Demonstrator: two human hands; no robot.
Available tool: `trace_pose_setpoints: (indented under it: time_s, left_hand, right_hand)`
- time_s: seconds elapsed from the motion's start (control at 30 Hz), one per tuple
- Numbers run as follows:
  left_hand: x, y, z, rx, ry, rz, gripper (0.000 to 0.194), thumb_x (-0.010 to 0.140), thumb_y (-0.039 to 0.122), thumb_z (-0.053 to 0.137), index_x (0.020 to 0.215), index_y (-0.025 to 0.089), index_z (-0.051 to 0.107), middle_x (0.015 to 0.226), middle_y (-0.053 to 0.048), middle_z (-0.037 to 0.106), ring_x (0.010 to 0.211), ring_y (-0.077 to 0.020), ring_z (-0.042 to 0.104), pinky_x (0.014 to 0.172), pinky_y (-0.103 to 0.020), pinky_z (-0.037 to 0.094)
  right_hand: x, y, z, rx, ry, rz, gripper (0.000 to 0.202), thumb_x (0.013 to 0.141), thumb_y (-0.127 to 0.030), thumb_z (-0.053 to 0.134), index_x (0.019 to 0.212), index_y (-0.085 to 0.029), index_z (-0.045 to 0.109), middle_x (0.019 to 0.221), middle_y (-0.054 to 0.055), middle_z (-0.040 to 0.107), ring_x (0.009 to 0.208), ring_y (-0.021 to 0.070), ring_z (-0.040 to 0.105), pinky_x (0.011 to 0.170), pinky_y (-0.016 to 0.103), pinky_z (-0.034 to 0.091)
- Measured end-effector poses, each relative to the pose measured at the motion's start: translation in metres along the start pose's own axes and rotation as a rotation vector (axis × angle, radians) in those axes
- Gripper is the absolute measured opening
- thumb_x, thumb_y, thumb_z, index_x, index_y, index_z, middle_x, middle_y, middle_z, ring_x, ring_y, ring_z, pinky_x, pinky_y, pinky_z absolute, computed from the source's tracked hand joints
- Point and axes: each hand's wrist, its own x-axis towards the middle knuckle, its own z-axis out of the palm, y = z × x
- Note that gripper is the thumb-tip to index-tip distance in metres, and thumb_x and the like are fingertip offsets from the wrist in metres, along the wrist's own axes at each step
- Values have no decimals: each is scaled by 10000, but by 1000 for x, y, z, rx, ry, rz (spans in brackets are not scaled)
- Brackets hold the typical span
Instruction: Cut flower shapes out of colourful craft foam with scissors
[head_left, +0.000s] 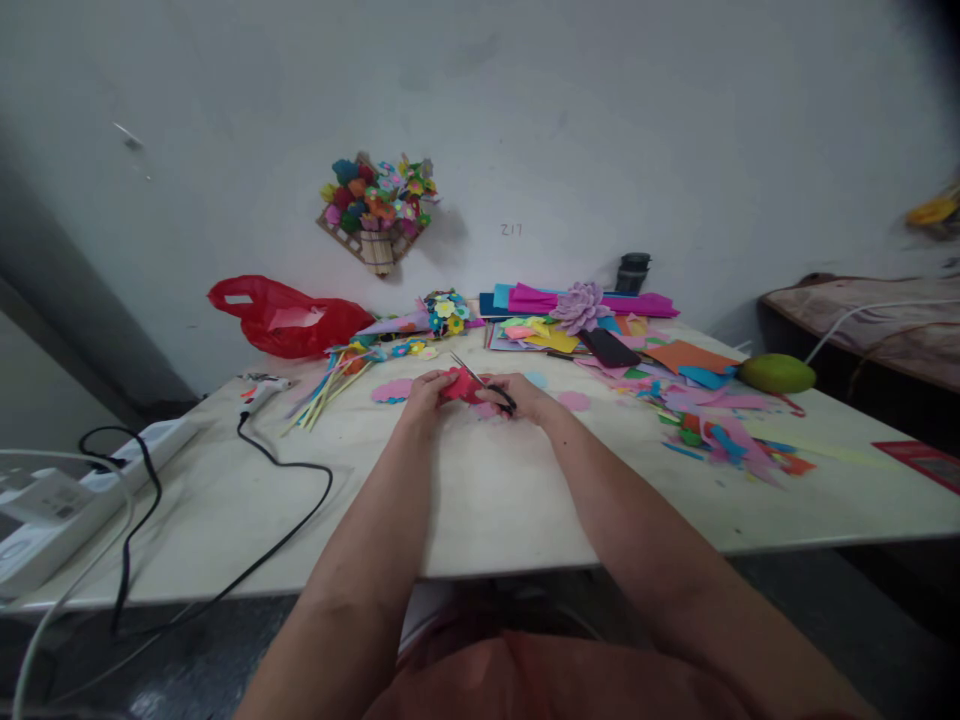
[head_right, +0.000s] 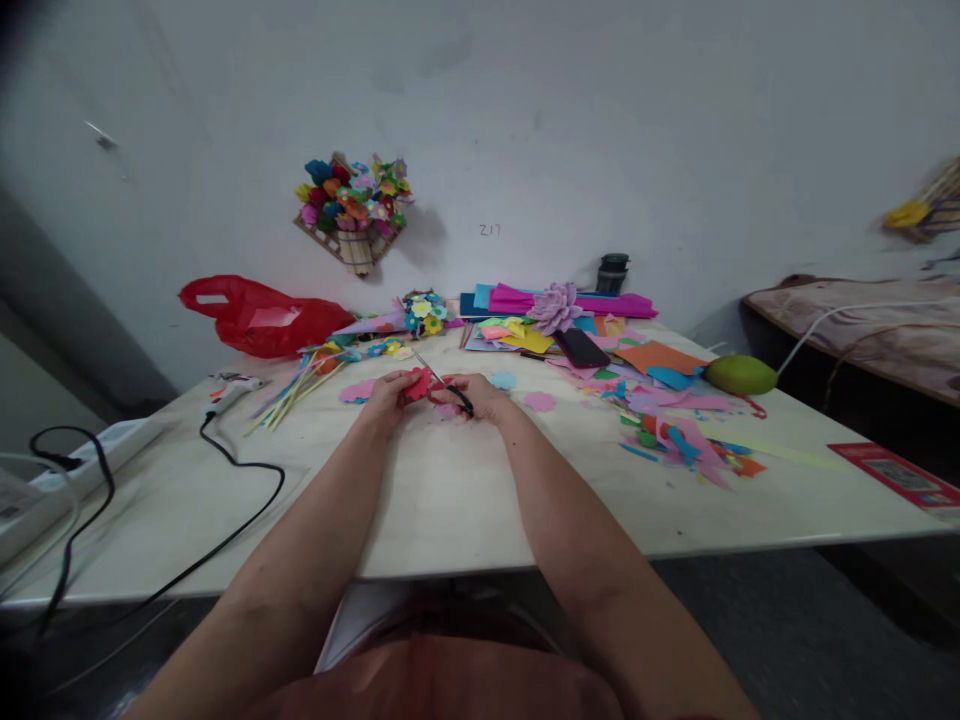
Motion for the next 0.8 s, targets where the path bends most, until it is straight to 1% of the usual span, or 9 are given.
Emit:
trace_pose_setpoints:
  time_s: [0.2,0.4,0.53,0.67,0.8]
  left_hand:
    - [-1,2,1,-28,37,2,199,528,159,803,618,124,629,617,-37,652,557,-132,604,596,-261,488]
    - [-2,4,2,-48,53,11,180,534,144,792,645,117,653,656,-50,676,586,-142,620,632,-283,508]
    - [-2,3,1,-51,54,25,192,527,158,795,653,115,657,661,-47,673,603,-142,627,673,-296,525]
    - [0,2,-1,-39,47,39,200,535,186,792,669,124,657,667,-46,679,625,-158,637,679,-319,537]
    - [1,1,-1,-46,48,49,178,537,180,766,681,121,679,671,-56,688,618,-159,632,663,-316,540]
  right_hand:
    - [-2,-4,2,-10,17,29,314,678,-397,790,672,-153,592,425,-66,491,328,52,393,321,181,255]
    - [-1,-1,0,-41,7,30,350,654,-437,796,653,-153,591,426,-63,493,322,52,397,319,185,238]
    - [1,1,-1,-53,4,29,341,669,-433,780,643,-154,586,431,-62,491,325,52,399,326,187,236]
    - [0,-1,0,-66,3,32,343,672,-431,773,630,-157,571,434,-63,494,323,51,396,328,191,241]
    - [-3,-4,1,-84,1,31,342,680,-424,769,621,-157,563,432,-63,492,327,50,397,330,189,247]
